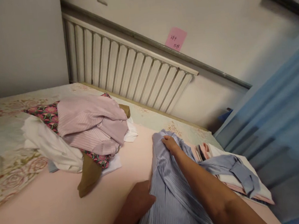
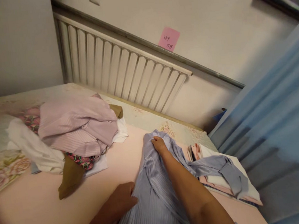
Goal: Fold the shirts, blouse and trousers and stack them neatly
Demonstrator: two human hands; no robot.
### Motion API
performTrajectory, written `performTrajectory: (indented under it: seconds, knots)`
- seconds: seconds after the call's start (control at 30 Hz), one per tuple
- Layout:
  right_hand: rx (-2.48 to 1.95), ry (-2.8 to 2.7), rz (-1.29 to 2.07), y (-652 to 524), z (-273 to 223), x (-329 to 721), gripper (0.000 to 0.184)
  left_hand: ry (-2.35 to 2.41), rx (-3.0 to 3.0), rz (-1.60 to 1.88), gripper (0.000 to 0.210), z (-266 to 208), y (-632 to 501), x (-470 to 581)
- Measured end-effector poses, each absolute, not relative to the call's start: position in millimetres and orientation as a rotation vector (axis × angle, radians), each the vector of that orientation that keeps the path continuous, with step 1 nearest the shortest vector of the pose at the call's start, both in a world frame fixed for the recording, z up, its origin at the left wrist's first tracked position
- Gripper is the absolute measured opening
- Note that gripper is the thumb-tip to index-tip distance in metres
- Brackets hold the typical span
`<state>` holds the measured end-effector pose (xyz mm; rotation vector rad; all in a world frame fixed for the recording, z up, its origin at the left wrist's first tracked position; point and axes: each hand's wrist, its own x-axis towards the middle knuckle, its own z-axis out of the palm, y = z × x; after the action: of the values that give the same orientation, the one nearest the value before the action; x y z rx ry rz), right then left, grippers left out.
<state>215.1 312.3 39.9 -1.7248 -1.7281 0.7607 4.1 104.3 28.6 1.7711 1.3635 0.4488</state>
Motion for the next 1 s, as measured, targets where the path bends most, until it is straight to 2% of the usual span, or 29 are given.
performTrajectory:
  seconds: [0.13,0.43,0.6,0.67,0.77,1.0]
  knots:
    - [-1.783,-1.695,0.663,306,42,236,0.017,1.111,1.751,0.447,0.007,33,98,7]
    - [-1.967,-1.683,0.501,288,28,272,0.026,0.969,1.778,0.351,0.017,34,72,35]
    - [-1.983,-1.66,0.41,282,30,269,0.011,0.961,1.723,0.308,0.023,31,66,44]
    - [-1.973,-1.65,0.361,272,36,270,0.015,0.955,1.664,0.271,0.027,28,66,46]
    - [-1.943,-1.676,0.313,243,49,278,0.022,0.945,1.628,0.265,0.028,21,67,47]
    - [-1.825,-1.951,0.45,123,60,299,0.009,0.961,1.572,0.301,0.017,29,66,49]
